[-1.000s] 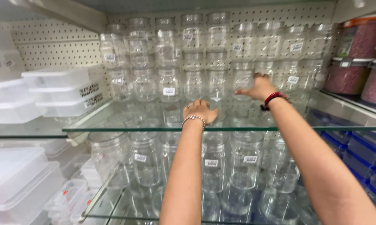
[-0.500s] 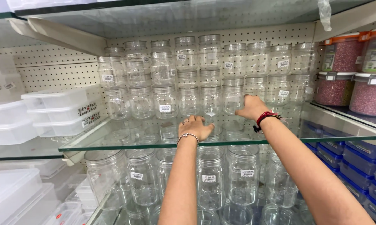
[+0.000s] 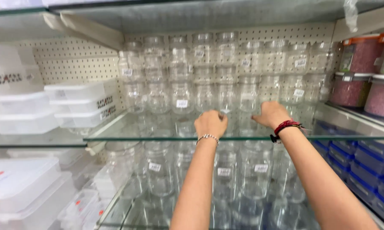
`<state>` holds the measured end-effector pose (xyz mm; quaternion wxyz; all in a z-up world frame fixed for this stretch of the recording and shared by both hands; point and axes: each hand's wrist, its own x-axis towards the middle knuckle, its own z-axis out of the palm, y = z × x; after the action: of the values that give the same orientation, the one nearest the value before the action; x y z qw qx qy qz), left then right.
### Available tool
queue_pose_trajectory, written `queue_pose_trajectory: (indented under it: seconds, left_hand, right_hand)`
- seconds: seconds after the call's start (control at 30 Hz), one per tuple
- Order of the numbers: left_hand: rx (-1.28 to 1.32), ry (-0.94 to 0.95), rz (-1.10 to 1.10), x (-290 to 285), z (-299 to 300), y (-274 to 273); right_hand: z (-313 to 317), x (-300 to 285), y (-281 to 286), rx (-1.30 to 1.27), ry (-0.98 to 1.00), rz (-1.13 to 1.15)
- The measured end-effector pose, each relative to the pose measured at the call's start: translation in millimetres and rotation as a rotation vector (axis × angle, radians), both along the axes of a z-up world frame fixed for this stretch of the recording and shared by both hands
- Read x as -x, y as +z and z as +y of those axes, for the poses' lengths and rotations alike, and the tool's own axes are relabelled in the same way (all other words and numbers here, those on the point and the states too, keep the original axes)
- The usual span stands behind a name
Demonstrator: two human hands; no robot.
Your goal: Picking up glass jars, inspecting them, and placing them into a shopping cart in a convenience store.
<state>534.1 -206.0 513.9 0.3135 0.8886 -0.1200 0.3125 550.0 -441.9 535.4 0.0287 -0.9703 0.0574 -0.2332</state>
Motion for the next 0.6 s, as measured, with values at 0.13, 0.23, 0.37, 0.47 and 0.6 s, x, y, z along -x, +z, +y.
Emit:
queue_pose_trajectory:
  seconds: [0.13,0.23,0.37,0.47,0.6]
  left_hand:
    - [-0.041,-0.068,0.029,63.8,17.4,-11.9]
    - [-0.050,-0.234,-0.480,115.0,45.9,-69.6]
    - [-0.003,-0.404,-0.484,174.1,107.5,-194.8]
    - [-0.011,-0.452,-0.277,220.1,159.1,-330.0]
    - [-0.032,-0.459,0.139,308.7,231.4,-474.4]
  right_hand:
    - [55.8,90.8,-21.2,-0.054,-0.067,0.064]
    - [101.8,155.7,-83.7,-0.141,0.172,-0.202]
    - [176.5,229.6,-189.4,-0.231,0.385,-0.747]
    - [221.4,271.9,-317.2,-0.454,0.483,-0.659]
    - [272.3,352.5,-469.5,-0.747,0.578,-0.133]
